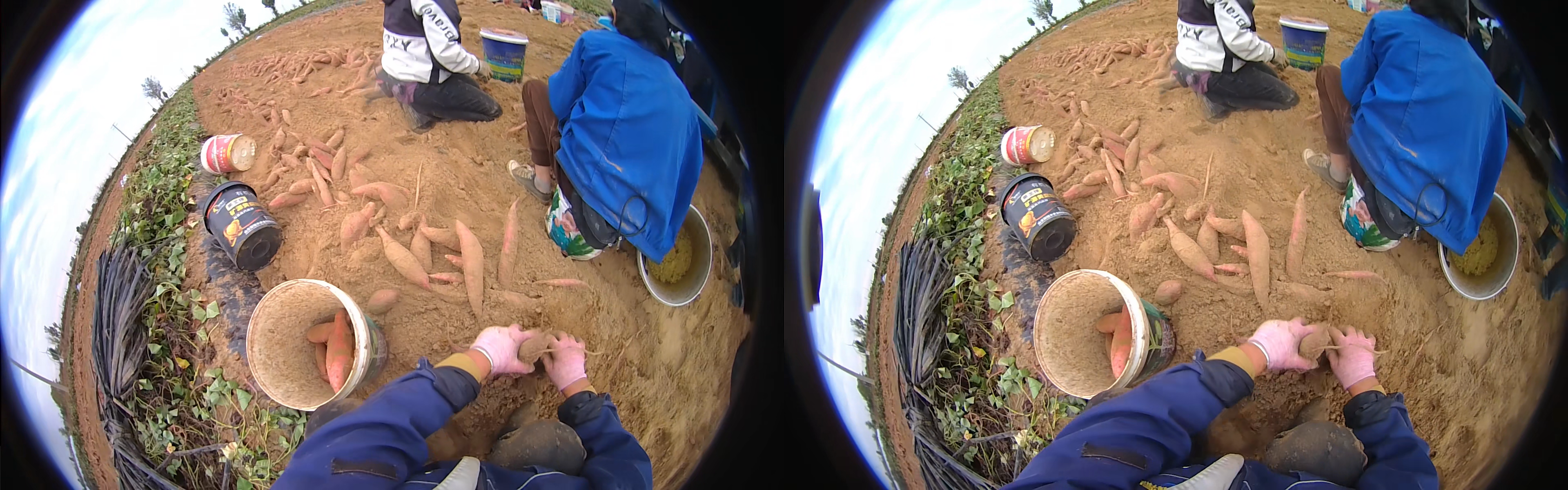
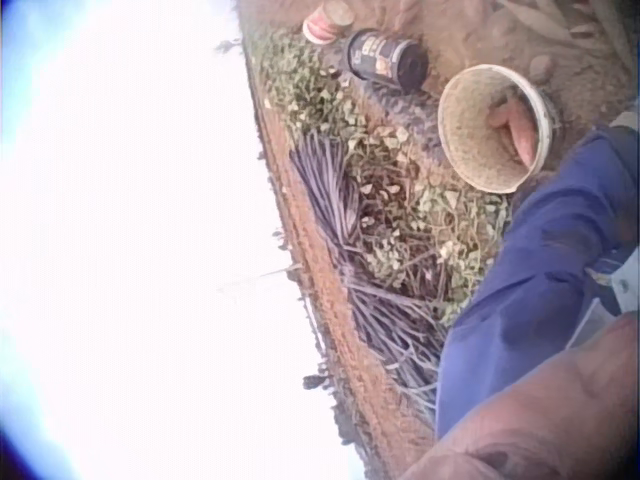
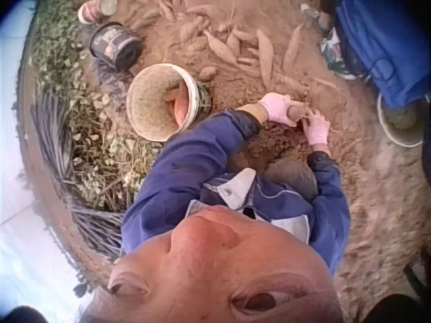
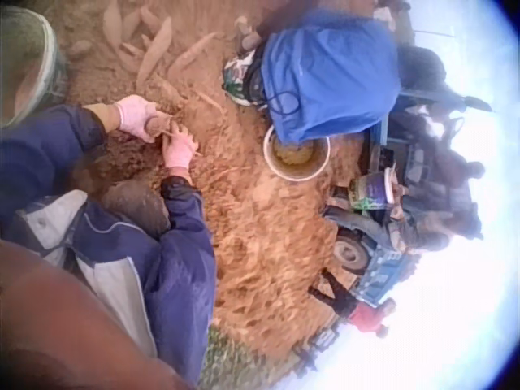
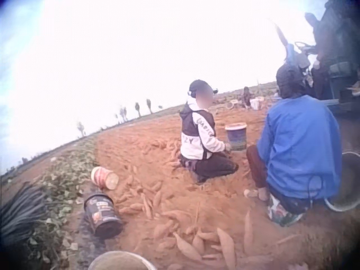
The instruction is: The person picks up sweet potatoes from a pile on the ground and places them into buckets. They repeatedly gather handfuls of sweet potatoes and transfer them into different buckets while other workers do the same nearby.
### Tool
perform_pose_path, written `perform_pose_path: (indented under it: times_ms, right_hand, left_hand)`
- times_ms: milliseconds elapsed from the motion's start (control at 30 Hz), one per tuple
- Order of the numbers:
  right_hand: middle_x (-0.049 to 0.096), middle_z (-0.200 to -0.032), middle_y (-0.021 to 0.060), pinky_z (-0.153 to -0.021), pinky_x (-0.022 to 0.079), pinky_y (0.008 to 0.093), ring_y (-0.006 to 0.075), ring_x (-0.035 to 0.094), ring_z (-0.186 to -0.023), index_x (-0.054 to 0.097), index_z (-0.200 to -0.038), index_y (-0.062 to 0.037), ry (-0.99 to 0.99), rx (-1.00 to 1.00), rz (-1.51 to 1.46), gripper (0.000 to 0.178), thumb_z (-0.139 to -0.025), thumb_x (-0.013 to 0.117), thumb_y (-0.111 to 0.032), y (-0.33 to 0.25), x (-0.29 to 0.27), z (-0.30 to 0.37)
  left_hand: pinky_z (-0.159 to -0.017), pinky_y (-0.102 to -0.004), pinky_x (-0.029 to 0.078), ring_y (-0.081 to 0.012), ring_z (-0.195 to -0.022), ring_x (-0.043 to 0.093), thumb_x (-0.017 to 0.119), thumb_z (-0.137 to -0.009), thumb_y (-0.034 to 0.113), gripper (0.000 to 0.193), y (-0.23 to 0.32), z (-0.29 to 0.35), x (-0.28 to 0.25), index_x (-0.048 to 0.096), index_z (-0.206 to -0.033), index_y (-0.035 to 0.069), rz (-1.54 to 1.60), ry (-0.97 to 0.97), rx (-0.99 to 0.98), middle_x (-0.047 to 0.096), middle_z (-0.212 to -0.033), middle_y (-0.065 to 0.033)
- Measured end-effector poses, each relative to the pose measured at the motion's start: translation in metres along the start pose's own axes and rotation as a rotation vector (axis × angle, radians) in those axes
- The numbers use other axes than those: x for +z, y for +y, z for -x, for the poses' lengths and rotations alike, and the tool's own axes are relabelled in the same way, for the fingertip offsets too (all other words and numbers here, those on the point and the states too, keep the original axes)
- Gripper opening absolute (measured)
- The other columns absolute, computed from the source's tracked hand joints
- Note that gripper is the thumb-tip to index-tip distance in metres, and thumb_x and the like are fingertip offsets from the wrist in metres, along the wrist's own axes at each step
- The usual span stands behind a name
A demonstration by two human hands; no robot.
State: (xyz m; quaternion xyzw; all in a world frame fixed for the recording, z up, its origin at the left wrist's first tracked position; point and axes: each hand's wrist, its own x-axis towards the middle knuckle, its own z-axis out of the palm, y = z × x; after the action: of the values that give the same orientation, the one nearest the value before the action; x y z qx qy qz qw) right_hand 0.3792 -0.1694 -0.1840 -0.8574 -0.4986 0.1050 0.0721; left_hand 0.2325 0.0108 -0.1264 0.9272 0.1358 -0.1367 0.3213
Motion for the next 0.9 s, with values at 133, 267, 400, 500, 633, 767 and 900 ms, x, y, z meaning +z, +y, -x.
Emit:
perform_pose_path:
  times_ms: [133, 267, 400, 500, 633, 767, 900]
  right_hand:
    - [0.066, -0.126, 0.0090, -0.096, 0.046, 0.0506, 0.0350, 0.063, -0.113, 0.069, -0.122, -0.0178, 0.338, -0.151, -0.159, 0.035, -0.087, 0.070, -0.023, -0.060, -0.062, -0.016]
    - [0.062, -0.138, 0.0085, -0.101, 0.044, 0.0515, 0.0346, 0.058, -0.125, 0.067, -0.126, -0.0190, 0.388, -0.458, -0.296, 0.043, -0.084, 0.074, -0.023, -0.129, -0.142, -0.035]
    - [0.058, -0.144, 0.0076, -0.105, 0.042, 0.0544, 0.0348, 0.054, -0.131, 0.063, -0.135, -0.0241, 0.419, -0.547, -0.038, 0.058, -0.079, 0.078, -0.024, -0.193, -0.197, -0.022]
    - [0.055, -0.146, 0.0076, -0.107, 0.041, 0.0540, 0.0353, 0.054, -0.132, 0.060, -0.140, -0.0260, 0.415, -0.597, 0.001, 0.066, -0.076, 0.079, -0.025, -0.225, -0.212, -0.004]
    - [0.056, -0.146, 0.0069, -0.106, 0.042, 0.0523, 0.0349, 0.055, -0.131, 0.061, -0.140, -0.0251, 0.202, -0.633, -0.072, 0.063, -0.079, 0.078, -0.026, -0.247, -0.204, 0.027]
    - [0.058, -0.143, 0.0060, -0.105, 0.042, 0.0535, 0.0336, 0.057, -0.128, 0.061, -0.139, -0.0241, -0.081, -0.684, 0.006, 0.060, -0.082, 0.076, -0.031, -0.256, -0.197, 0.048]
    - [0.061, -0.137, 0.0111, -0.098, 0.049, 0.0526, 0.0361, 0.063, -0.119, 0.061, -0.139, -0.0214, -0.075, -0.743, -0.018, 0.057, -0.084, 0.074, -0.033, -0.252, -0.199, 0.069]
  left_hand:
    - [-0.094, -0.0435, 0.057, -0.0363, -0.109, 0.070, 0.080, -0.075, 0.055, 0.080, 0.004, 0.047, -0.066, 0.056, -0.146, 0.026, -0.069, 0.220, 0.140, 0.063, -0.138, -0.0115]
    - [-0.103, -0.0430, 0.054, -0.0350, -0.119, 0.066, 0.083, -0.077, 0.047, 0.073, -0.004, 0.134, -0.118, 0.060, -0.141, 0.020, -0.010, 0.575, 0.223, 0.062, -0.140, -0.0146]
    - [-0.104, -0.0421, 0.053, -0.0307, -0.121, 0.066, 0.084, -0.077, 0.038, 0.064, -0.022, 0.241, -0.151, 0.066, -0.133, 0.015, 0.090, 0.871, 0.163, 0.066, -0.135, -0.0129]
    - [-0.110, -0.0412, 0.048, -0.0302, -0.127, 0.062, 0.088, -0.073, 0.028, 0.065, -0.037, 0.321, -0.155, 0.066, -0.129, 0.005, 0.426, 1.034, 0.094, 0.066, -0.131, -0.0167]
    - [-0.107, -0.0432, 0.051, -0.0282, -0.123, 0.062, 0.092, -0.070, 0.019, 0.068, -0.076, 0.405, -0.150, 0.062, -0.129, 0.002, 0.017, 1.352, -0.133, 0.065, -0.129, -0.0151]
    - [-0.101, -0.0369, 0.055, -0.0194, -0.119, 0.062, 0.092, -0.069, 0.009, 0.087, -0.122, 0.415, -0.108, 0.047, -0.143, 0.005, 0.804, 1.147, -0.140, 0.063, -0.128, -0.0091]
    - [-0.104, -0.0487, 0.051, -0.0425, -0.124, 0.061, 0.072, -0.086, 0.041, 0.061, -0.163, 0.391, -0.033, 0.061, -0.137, 0.011, -0.019, 0.758, -0.622, 0.063, -0.136, -0.0208]
